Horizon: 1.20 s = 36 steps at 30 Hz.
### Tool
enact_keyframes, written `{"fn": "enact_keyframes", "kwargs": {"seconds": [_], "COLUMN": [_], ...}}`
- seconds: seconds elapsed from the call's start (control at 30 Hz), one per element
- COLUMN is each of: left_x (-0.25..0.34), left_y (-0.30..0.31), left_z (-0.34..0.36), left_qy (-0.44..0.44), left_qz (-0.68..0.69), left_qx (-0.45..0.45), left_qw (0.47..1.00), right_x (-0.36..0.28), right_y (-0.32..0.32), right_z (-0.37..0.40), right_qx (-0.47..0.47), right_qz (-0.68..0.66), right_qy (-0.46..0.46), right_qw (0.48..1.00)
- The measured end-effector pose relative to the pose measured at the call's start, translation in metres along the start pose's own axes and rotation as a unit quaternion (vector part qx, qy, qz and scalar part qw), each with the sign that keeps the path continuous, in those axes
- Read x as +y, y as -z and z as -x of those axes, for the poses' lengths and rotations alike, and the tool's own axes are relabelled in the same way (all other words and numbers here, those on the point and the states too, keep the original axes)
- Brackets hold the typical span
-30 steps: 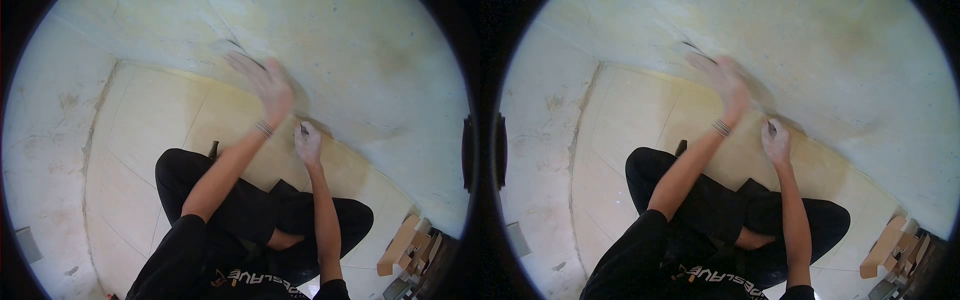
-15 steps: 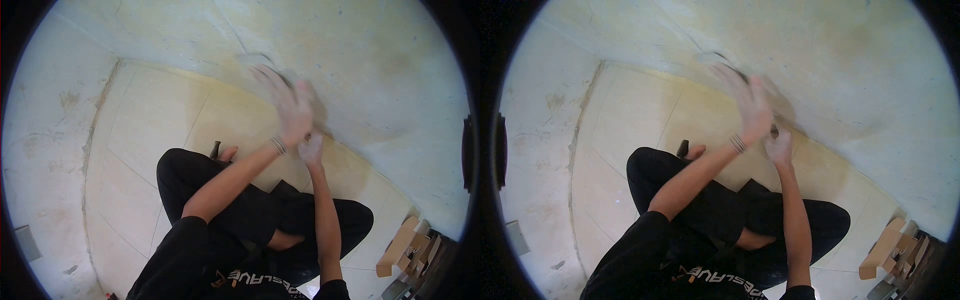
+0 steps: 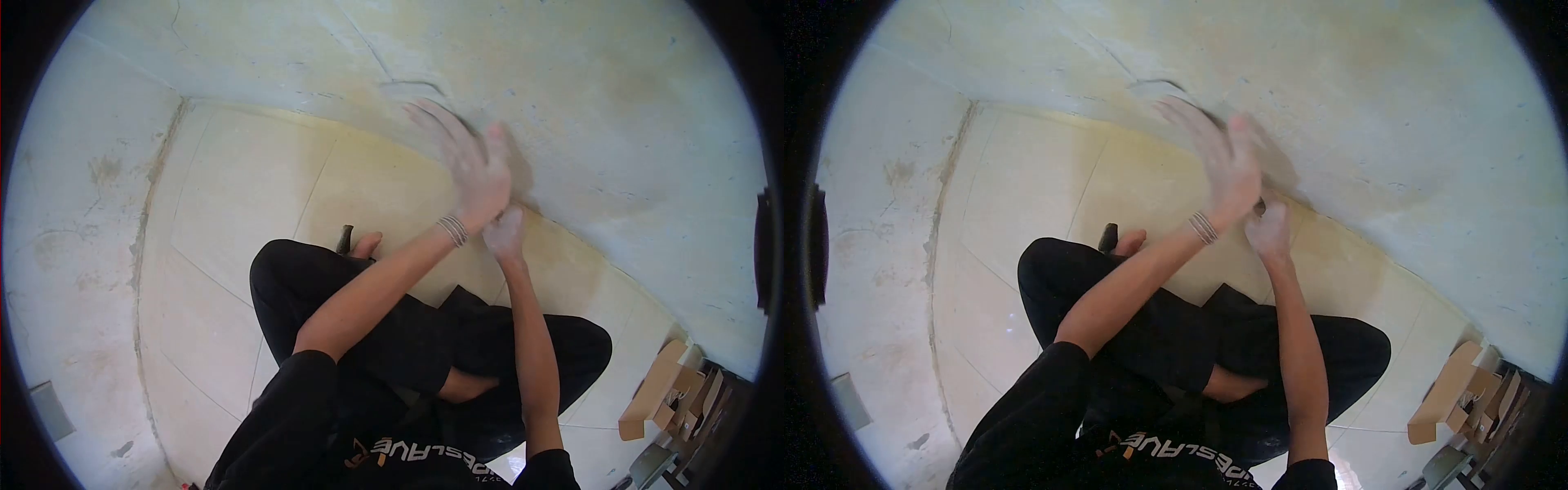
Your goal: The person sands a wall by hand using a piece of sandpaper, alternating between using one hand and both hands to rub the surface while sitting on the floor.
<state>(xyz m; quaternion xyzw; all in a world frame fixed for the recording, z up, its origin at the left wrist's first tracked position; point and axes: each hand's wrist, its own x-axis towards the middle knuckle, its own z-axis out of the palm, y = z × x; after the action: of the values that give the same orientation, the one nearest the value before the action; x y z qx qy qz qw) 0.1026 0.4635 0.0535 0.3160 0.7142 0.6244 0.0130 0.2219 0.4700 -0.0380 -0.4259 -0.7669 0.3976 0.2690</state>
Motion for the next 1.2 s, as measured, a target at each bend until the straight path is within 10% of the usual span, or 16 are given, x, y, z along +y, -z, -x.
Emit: {"fn": "enact_keyframes", "kwargs": {"seconds": [0.27,0.57,0.77,0.97,1.2], "left_x": [-0.018,0.006,-0.008,0.000,-0.014], "left_y": [0.031,-0.003,0.039,-0.006,0.032], "left_z": [-0.072,0.006,-0.077,0.005,-0.072], "left_qy": [0.006,0.003,0.037,0.003,0.037], "left_qz": [0.080,-0.015,0.100,-0.015,0.102], "left_qx": [0.114,-0.029,0.105,-0.018,0.114], "left_qw": [0.990,0.999,0.989,1.000,0.988], "right_x": [-0.015,0.002,-0.020,0.007,-0.012], "right_y": [0.001,0.002,0.002,-0.003,0.000], "right_z": [0.000,0.001,-0.001,0.002,-0.002], "right_qx": [0.012,0.015,0.007,0.028,0.009], "right_qz": [-0.008,0.026,-0.030,0.023,-0.021], "right_qy": [-0.037,0.005,-0.059,0.011,-0.052], "right_qw": [0.999,1.000,0.998,0.999,0.998]}}
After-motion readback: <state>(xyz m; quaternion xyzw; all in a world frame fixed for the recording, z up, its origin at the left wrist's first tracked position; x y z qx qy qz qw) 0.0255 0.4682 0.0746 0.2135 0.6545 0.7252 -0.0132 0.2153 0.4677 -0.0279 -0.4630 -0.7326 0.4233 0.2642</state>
